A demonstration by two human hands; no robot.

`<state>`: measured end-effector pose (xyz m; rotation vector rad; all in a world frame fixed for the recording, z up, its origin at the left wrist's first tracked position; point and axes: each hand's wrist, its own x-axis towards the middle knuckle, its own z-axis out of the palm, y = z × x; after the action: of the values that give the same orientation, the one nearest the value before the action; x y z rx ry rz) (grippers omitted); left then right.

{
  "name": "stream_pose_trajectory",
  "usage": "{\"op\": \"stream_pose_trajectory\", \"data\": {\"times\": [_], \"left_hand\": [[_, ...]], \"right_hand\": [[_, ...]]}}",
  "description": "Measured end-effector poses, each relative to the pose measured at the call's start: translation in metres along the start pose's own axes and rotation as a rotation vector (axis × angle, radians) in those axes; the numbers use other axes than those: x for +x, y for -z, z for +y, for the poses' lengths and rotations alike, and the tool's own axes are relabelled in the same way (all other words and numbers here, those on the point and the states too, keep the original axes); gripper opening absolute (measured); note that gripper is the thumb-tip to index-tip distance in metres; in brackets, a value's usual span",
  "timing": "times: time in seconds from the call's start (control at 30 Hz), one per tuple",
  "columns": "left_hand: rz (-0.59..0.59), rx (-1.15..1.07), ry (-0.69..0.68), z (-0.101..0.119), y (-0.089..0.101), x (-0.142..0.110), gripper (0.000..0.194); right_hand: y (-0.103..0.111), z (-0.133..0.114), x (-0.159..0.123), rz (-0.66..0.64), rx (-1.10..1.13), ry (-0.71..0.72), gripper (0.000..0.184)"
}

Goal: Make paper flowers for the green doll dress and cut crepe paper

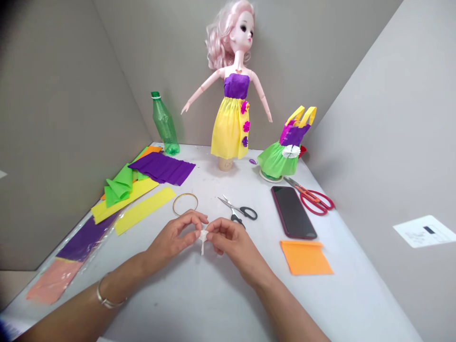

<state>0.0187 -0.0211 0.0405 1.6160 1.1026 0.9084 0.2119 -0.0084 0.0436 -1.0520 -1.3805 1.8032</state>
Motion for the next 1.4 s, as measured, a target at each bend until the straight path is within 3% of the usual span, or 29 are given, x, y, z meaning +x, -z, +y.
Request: {"op": "stream_pose_trajectory", "data": {"times": [1.4], "left_hand": [[0.012, 0.067, -0.025, 0.0004, -0.0043, -0.0009, 0.007]], "right_hand": [[-0.0021, 0.0014, -0.0002, -0.005, -0.091, 0.011, 0.011]]}}
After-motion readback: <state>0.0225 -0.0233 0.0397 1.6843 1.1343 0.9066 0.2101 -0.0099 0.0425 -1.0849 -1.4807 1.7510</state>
